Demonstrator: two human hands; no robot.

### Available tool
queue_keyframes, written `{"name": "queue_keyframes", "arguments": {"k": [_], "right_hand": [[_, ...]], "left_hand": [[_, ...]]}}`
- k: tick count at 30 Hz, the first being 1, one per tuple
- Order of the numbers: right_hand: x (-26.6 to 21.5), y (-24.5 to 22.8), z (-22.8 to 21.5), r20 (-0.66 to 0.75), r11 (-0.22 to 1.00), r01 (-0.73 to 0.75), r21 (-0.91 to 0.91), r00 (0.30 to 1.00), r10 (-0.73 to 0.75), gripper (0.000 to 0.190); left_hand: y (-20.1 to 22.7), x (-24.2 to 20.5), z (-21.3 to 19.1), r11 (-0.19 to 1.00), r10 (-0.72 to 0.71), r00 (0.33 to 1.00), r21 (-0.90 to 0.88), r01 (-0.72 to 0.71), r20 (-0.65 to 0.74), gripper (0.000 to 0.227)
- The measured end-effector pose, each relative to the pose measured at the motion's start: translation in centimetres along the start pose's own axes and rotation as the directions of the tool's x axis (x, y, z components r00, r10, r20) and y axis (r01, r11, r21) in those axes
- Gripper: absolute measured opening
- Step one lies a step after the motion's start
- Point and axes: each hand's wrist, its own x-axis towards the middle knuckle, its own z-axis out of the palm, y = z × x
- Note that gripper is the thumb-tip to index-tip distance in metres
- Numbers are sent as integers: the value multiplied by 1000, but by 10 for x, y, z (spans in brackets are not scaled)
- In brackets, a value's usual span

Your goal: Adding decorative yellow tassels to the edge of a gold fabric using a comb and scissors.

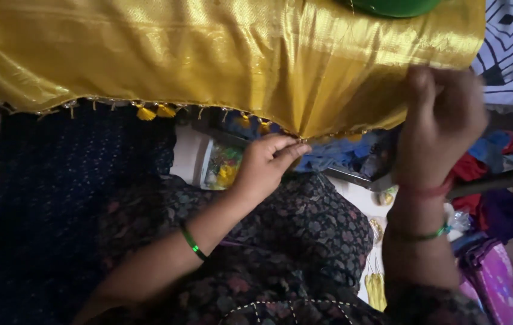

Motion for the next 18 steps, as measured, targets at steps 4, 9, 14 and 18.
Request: {"name": "queue_keyframes", "arguments": {"k": [4,9,14,18], "right_hand": [[49,4,18,175,966,240,-99,960,-221,5],[41,-31,25,217,990,132,-45,969,-119,7],[-44,-75,5,199,995,-43,90,980,24,19],[-89,-85,10,357,999,-15,-36,934,27,19]], "left_hand": [[1,-1,-1,983,173,985,66,-172,-7,18],[1,1,-6,969,211,977,136,-205,-35,17],[9,1,-12,998,-48,997,49,45,59,20],[26,0,-8,937,-308,939,-124,327,150,21]]}}
